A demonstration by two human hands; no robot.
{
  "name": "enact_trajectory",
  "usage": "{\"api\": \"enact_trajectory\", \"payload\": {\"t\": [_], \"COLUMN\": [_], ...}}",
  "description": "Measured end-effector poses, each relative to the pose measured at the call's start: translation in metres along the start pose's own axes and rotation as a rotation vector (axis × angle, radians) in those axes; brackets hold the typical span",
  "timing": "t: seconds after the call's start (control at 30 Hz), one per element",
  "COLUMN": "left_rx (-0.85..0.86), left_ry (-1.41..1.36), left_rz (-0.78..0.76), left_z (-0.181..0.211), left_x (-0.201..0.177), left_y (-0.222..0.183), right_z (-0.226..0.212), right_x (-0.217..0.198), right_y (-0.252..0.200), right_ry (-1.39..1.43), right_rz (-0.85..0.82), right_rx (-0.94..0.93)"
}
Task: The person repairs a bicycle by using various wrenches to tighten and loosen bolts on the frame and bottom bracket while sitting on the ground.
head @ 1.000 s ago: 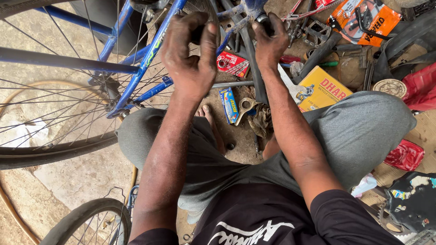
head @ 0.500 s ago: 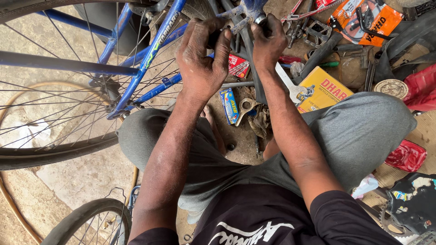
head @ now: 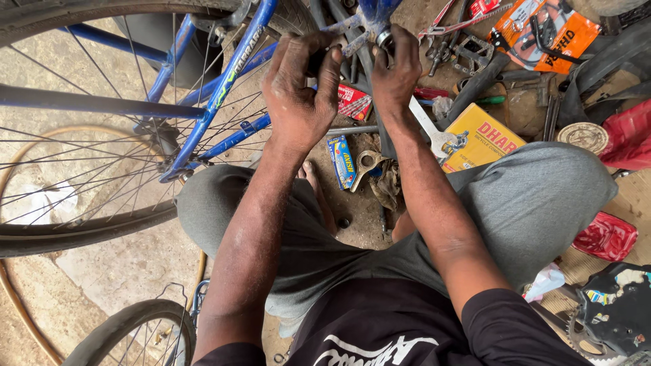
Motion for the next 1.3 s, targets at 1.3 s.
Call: {"api": "enact_trajectory", "payload": {"t": [1.3], "left_rx": [-0.159], "left_ry": [0.222], "left_rz": [-0.336], "left_z": [-0.055], "left_x": [0.044], "left_y": [-0.027], "right_z": [0.008], "right_x": [-0.005], "right_y": [0.004], "right_ry": [0.076], "right_rz": [0.109], "right_rx": [0.206]}}
Point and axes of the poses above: each hand's wrist, its own y-axis towards the middle knuckle, its own x-axis out of the palm, z = x × y, the point moved 6 cm from there along y, towards the middle knuckle, and after that the axes turned 8 degrees about x, right-handed, at the moved point
